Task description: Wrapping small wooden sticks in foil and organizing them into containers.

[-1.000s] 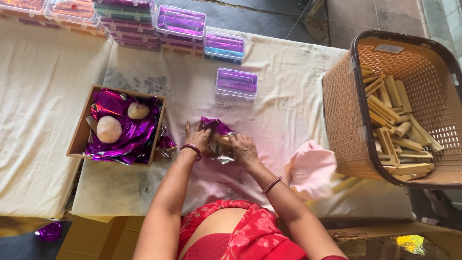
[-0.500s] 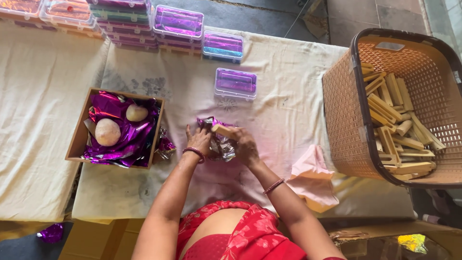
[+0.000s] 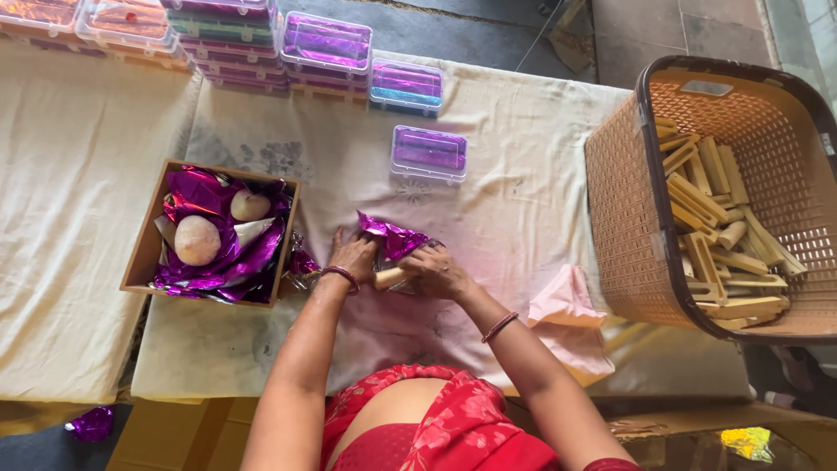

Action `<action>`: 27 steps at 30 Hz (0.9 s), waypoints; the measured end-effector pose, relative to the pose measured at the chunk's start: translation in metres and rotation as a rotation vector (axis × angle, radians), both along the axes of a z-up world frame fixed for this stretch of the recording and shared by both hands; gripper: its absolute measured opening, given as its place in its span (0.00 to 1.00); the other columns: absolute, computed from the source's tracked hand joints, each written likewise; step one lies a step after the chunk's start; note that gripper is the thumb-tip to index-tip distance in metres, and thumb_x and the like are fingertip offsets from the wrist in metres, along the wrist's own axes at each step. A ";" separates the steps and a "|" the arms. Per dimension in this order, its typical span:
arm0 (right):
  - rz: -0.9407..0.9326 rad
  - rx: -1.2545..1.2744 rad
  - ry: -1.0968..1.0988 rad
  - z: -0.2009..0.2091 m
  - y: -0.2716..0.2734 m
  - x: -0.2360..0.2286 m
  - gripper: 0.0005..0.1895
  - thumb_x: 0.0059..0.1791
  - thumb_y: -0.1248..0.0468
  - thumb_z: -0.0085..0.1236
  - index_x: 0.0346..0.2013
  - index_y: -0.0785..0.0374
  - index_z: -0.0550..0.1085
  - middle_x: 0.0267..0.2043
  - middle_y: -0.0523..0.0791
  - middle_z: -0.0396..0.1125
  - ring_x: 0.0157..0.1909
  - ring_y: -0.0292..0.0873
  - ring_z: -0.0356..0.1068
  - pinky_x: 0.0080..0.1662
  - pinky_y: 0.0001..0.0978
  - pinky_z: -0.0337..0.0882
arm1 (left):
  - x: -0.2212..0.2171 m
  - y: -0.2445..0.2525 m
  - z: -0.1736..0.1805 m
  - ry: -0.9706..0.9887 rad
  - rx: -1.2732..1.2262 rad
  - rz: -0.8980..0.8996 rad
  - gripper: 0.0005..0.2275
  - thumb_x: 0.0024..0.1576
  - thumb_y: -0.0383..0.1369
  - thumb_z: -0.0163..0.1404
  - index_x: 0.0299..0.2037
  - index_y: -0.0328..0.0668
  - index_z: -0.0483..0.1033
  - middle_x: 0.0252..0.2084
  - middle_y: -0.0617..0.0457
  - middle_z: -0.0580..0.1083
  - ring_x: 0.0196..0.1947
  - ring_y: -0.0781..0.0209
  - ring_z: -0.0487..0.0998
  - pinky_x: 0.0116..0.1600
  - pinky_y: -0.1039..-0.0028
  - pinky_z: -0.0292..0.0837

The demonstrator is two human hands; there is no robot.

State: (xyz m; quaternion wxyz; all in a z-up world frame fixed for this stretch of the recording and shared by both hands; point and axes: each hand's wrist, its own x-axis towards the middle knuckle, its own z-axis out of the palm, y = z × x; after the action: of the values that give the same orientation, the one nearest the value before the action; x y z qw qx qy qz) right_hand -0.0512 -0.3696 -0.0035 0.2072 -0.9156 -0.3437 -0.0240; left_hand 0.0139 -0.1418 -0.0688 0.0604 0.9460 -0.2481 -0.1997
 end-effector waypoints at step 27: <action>-0.435 0.077 0.025 -0.015 -0.004 0.013 0.49 0.32 0.55 0.75 0.66 0.62 0.67 0.71 0.60 0.52 0.59 0.58 0.61 0.56 0.52 0.64 | -0.043 -0.014 -0.007 -0.342 -0.358 0.061 0.21 0.59 0.44 0.50 0.63 0.55 0.71 0.51 0.53 0.73 0.52 0.56 0.73 0.55 0.55 0.62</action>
State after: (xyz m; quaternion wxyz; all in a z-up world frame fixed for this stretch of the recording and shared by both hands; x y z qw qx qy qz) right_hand -0.0385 -0.3735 -0.0183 0.2360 -0.9599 -0.1342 -0.0697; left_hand -0.0293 -0.1557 -0.0763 0.1901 0.9473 -0.2573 0.0124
